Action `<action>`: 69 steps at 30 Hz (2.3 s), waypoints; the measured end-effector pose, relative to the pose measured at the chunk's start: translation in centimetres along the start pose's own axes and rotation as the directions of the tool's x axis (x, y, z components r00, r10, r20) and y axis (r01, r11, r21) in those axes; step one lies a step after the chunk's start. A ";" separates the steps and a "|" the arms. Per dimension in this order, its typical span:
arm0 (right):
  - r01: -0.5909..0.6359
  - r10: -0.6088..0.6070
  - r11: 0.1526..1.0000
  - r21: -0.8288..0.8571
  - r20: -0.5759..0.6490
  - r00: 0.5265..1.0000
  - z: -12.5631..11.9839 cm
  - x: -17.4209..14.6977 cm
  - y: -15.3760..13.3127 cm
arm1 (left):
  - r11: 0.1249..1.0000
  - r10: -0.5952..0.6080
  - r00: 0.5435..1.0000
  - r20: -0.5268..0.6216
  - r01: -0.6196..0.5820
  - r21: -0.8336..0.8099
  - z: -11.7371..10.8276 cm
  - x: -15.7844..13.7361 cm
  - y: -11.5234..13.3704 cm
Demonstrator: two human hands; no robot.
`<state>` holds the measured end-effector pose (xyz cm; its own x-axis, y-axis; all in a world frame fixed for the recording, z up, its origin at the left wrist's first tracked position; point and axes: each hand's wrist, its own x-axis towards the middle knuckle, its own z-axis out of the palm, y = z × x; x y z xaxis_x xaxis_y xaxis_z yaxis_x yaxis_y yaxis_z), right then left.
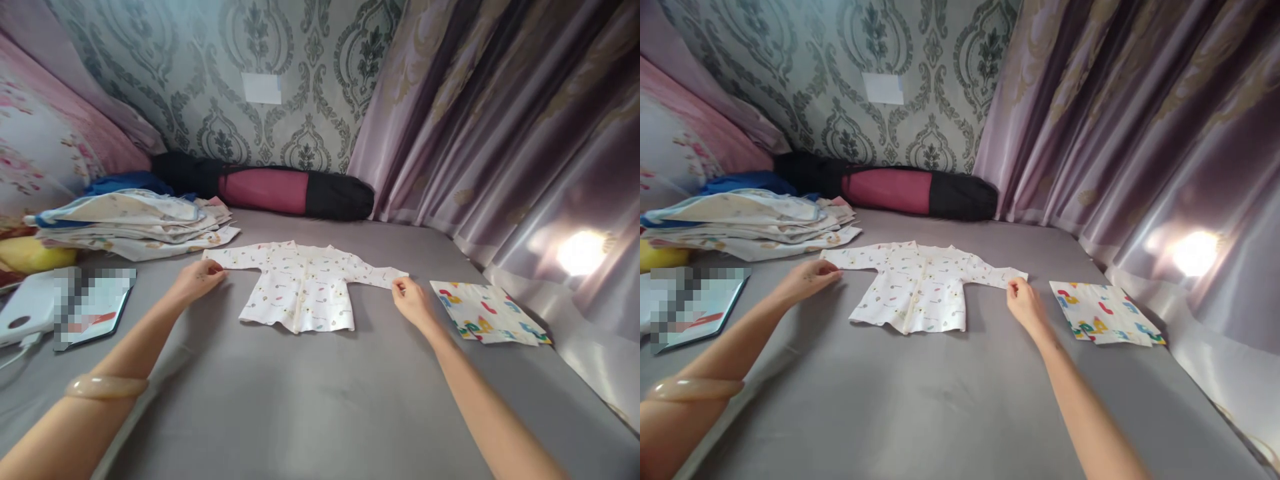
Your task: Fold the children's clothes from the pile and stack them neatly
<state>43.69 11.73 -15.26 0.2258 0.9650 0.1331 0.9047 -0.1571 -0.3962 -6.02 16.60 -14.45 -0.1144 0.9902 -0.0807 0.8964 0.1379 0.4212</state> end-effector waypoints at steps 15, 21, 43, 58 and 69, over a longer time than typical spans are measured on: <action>0.211 -0.219 0.976 0.057 0.217 0.951 1.4 -9.2 -7.3 | 0.988 0.026 0.982 0.189 0.004 -0.155 2.0 -7.4 4.9; 0.243 -0.222 0.964 -0.109 0.178 0.959 2.4 -9.7 -9.1 | 0.982 0.052 0.982 0.184 -0.016 -0.191 2.6 -7.7 5.1; 0.703 -0.643 0.700 -0.126 0.317 0.697 -0.2 -7.3 -7.4 | 0.970 0.244 0.967 0.066 -0.243 -0.025 2.9 -6.7 4.3; 0.539 -0.511 0.802 -0.256 0.170 0.842 3.8 1.2 -7.1 | 0.634 0.761 0.618 0.197 -0.773 -0.024 12.4 -11.4 21.6; 0.678 -0.637 0.660 -0.322 0.237 0.733 3.2 4.0 -6.0 | 0.682 0.728 0.674 0.121 -0.731 -0.027 13.7 -11.1 21.9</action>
<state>38.03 17.24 -15.28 -0.4968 0.8574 0.1346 0.8670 0.4833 0.1213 20.72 8.32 -16.69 0.6276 0.7653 0.1430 0.6831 -0.6294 0.3704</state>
